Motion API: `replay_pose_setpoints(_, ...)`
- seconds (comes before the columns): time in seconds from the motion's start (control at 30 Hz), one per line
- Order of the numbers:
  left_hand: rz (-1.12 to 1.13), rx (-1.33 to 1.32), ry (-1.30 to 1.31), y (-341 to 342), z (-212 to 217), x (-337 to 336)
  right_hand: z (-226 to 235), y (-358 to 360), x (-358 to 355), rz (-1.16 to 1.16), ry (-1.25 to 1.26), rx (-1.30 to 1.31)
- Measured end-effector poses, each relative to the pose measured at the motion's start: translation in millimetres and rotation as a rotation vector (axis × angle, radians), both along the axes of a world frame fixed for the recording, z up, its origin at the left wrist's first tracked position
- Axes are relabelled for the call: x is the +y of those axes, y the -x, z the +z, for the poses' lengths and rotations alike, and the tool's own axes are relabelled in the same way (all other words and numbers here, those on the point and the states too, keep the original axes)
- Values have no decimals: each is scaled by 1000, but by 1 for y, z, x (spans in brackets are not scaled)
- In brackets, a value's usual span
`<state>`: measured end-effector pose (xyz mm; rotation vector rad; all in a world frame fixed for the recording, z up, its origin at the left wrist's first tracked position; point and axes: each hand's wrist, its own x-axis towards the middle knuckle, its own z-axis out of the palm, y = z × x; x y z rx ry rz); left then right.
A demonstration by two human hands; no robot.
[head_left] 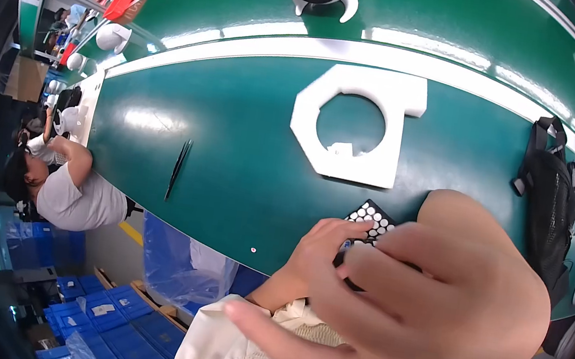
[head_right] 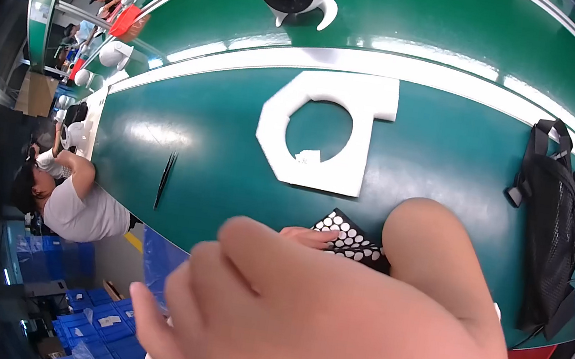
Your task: Assembling plastic housing and internal components for a security camera on an assembly line.
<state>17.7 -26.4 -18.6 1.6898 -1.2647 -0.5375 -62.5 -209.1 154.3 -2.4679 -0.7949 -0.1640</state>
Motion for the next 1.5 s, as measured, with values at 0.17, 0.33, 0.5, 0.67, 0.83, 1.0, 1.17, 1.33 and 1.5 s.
replay_pose_setpoints(0.17,-13,-8,-31,1,-3,5,-8,1,0,-18,-17,8)
replay_pose_setpoints(0.33,-43,-18,-22,0,-6,0,-7,0,1,-53,5,15)
replay_pose_setpoints(0.5,-27,-56,-23,-5,-5,7,-6,-9,8,-43,18,-6)
replay_pose_setpoints(0.67,-32,-78,-24,-7,-7,9,-5,-14,11,-54,30,-11)
replay_pose_setpoints(0.83,-54,-71,-41,-3,-12,7,-6,-12,9,-80,27,12)
replay_pose_setpoints(1.0,-81,-75,-48,1,-15,0,-6,-11,4,-113,33,26)
replay_pose_setpoints(1.17,-99,-82,-50,7,-17,1,-4,-11,6,-136,45,36)
replay_pose_setpoints(1.33,-91,-123,-37,6,-17,3,3,-18,11,-136,72,9)
replay_pose_setpoints(1.5,-11,-181,-40,-3,-19,19,-1,-54,28,-114,52,-109)
